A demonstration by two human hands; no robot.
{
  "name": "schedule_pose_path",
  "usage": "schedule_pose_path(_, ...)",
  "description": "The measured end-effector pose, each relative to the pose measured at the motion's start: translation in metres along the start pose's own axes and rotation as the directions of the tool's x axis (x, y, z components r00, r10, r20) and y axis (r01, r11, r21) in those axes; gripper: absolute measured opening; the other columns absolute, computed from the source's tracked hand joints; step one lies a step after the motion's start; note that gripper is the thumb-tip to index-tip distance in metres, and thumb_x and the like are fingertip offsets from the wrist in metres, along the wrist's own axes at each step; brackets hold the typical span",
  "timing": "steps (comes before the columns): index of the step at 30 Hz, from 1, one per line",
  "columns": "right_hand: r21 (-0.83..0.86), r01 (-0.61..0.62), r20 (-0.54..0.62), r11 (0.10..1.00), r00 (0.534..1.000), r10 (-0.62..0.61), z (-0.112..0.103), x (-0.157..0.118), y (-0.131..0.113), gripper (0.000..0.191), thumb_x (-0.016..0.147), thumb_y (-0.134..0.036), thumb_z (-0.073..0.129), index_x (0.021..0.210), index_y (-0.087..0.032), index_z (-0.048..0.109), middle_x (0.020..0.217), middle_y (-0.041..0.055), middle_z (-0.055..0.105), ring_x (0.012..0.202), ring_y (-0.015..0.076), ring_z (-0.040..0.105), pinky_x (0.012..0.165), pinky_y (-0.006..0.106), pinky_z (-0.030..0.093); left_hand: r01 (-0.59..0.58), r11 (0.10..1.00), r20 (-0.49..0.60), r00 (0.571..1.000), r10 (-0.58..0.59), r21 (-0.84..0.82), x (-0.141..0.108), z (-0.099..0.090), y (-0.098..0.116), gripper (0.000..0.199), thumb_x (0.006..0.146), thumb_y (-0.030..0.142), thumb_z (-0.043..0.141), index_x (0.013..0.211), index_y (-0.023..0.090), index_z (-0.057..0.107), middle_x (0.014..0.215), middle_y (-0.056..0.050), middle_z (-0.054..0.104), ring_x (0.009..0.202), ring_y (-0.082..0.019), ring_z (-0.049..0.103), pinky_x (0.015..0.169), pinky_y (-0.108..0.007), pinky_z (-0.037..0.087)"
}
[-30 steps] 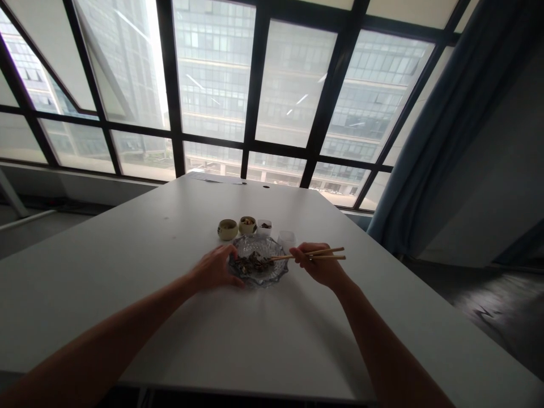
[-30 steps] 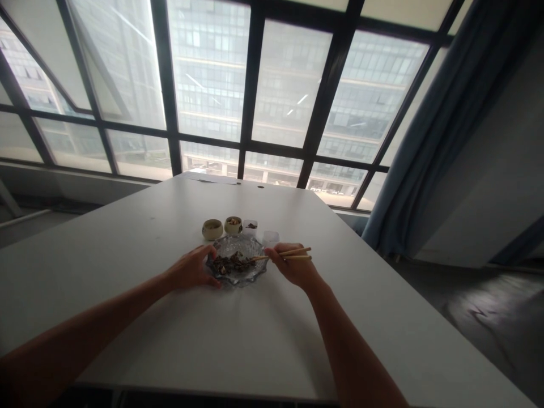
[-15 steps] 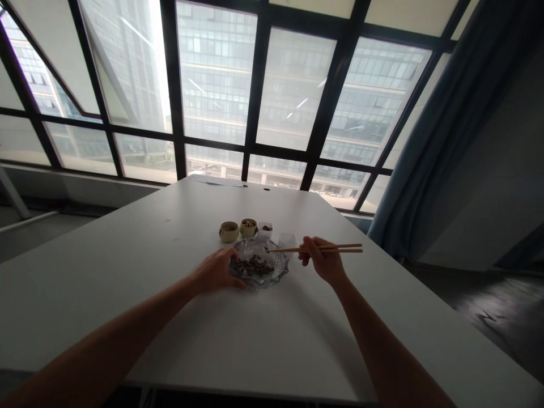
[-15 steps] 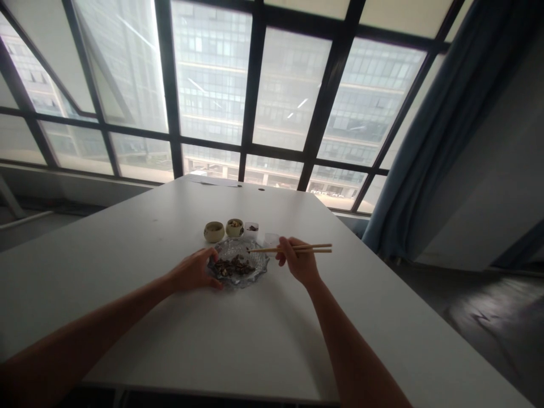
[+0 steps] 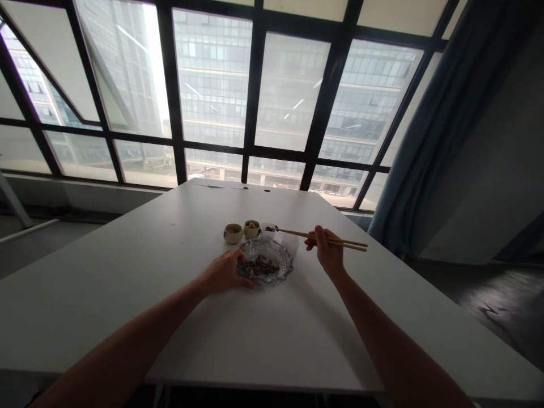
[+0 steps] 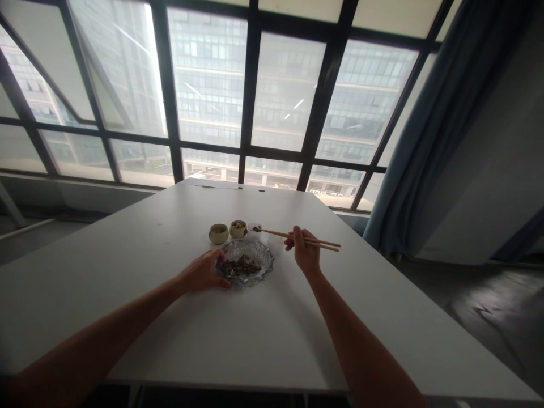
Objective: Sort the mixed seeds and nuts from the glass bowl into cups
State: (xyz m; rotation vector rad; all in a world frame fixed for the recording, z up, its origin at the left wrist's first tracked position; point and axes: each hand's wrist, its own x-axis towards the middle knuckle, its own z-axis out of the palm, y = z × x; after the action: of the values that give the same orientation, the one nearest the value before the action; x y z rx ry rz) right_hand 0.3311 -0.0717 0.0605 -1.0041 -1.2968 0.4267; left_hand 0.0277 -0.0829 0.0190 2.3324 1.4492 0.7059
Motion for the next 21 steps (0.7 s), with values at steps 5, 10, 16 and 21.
schedule_pose_path(5,-0.108,0.104,0.093,0.989,0.991,-0.095,0.032,0.016,0.003,0.054,0.086,-0.072,0.060,0.072,-0.020,0.065,0.060,0.0036,0.069,0.050,0.0153,0.064,0.051,0.027,0.052,0.001,1.000,0.014,1.000,-0.001,0.008,-0.002,-0.003,0.005,0.068,0.055,0.062,0.087,0.101,0.021,0.059,0.111,-0.014,0.070,0.100,-0.038,0.066,0.083,-0.042,0.051)
schedule_pose_path(10,-0.177,0.155,0.146,0.972,0.981,-0.130,0.048,0.035,0.019,0.061,0.084,-0.077,0.057,0.066,-0.019,0.062,0.055,0.0034,0.067,0.046,0.0150,0.063,0.045,0.025,0.048,0.013,1.000,0.022,1.000,-0.014,0.007,-0.003,-0.004,0.007,0.067,0.055,0.061,0.087,0.100,0.022,0.057,0.112,-0.013,0.069,0.101,-0.037,0.065,0.085,-0.044,0.051)
schedule_pose_path(16,-0.290,0.185,0.112,0.939,0.981,-0.159,0.038,0.042,0.046,0.068,0.098,-0.073,0.028,0.092,-0.017,0.067,0.066,0.0068,0.071,0.052,0.0185,0.068,0.050,0.029,0.053,0.032,0.999,0.032,0.999,-0.032,0.014,-0.004,-0.007,0.012,0.063,0.057,0.055,0.088,0.103,0.022,0.058,0.115,-0.013,0.069,0.106,-0.036,0.064,0.089,-0.044,0.050)
schedule_pose_path(21,-0.407,0.310,0.319,0.859,0.930,-0.185,0.029,0.039,0.063,0.045,0.088,-0.066,0.061,0.080,-0.021,0.065,0.087,0.0096,0.075,0.080,0.0253,0.072,0.075,0.034,0.054,0.042,0.999,0.049,0.998,-0.043,0.010,-0.004,-0.009,0.015,0.063,0.057,0.056,0.087,0.101,0.023,0.056,0.117,-0.012,0.069,0.107,-0.037,0.065,0.090,-0.043,0.050)
